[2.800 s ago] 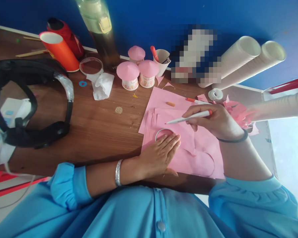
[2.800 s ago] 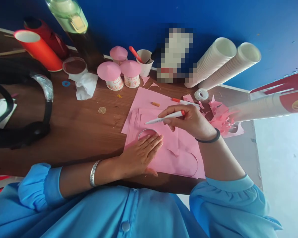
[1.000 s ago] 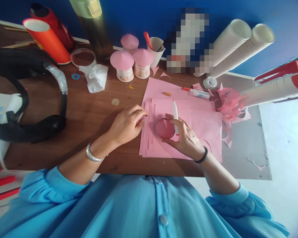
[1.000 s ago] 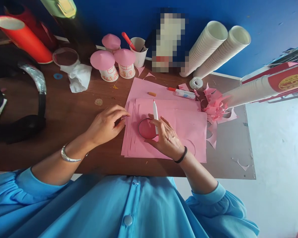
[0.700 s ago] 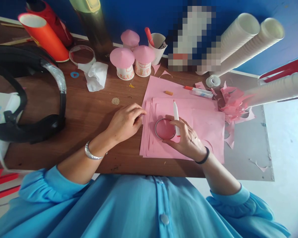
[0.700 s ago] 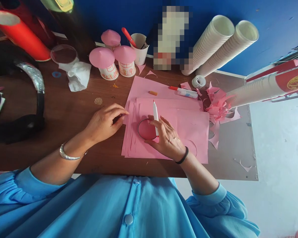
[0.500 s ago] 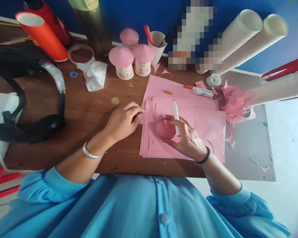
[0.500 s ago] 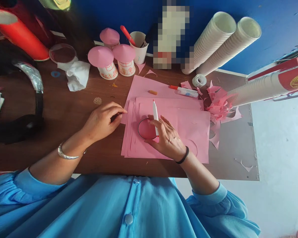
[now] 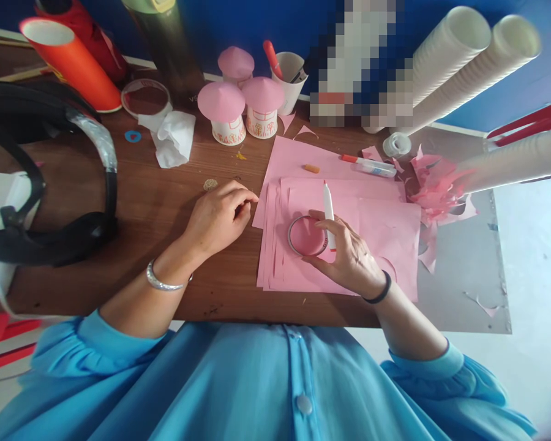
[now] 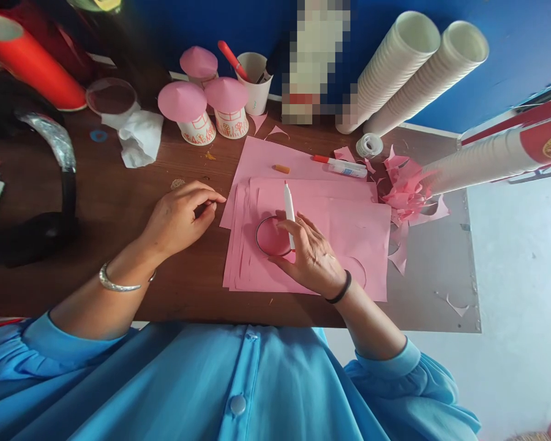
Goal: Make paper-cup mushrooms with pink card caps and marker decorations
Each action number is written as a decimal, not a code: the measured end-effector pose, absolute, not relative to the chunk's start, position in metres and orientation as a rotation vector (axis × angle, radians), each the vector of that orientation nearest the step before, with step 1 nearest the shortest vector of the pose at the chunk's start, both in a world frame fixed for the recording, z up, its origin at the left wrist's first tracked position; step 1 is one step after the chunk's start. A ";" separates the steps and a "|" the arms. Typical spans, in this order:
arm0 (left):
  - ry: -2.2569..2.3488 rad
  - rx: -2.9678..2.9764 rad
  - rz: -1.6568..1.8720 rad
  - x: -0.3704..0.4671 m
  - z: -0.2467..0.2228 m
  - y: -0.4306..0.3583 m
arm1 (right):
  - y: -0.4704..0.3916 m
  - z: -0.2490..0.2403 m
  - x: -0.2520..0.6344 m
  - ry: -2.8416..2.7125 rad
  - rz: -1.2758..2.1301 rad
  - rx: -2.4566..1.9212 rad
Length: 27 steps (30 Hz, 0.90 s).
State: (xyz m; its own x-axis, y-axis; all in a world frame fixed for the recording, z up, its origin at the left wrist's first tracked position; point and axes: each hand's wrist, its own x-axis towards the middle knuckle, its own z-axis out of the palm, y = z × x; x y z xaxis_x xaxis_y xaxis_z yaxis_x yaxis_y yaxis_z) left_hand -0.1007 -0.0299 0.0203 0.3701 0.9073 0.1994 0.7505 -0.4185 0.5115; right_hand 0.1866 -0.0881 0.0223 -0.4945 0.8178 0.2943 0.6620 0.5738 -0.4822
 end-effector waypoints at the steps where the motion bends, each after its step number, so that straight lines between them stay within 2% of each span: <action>1: 1.454 2.305 0.649 -0.101 0.020 -0.030 | -0.088 0.022 0.187 -2.311 0.421 -1.187; 12: 1.446 2.330 0.640 -0.101 0.019 -0.029 | -0.087 0.023 0.190 -2.322 0.443 -1.143; 20: 1.402 2.392 0.670 -0.092 0.023 -0.037 | -0.097 0.042 0.206 -1.958 0.499 -1.171; 27: 1.250 2.699 0.653 -0.077 0.046 -0.056 | -0.103 0.036 0.207 -2.147 0.432 -1.196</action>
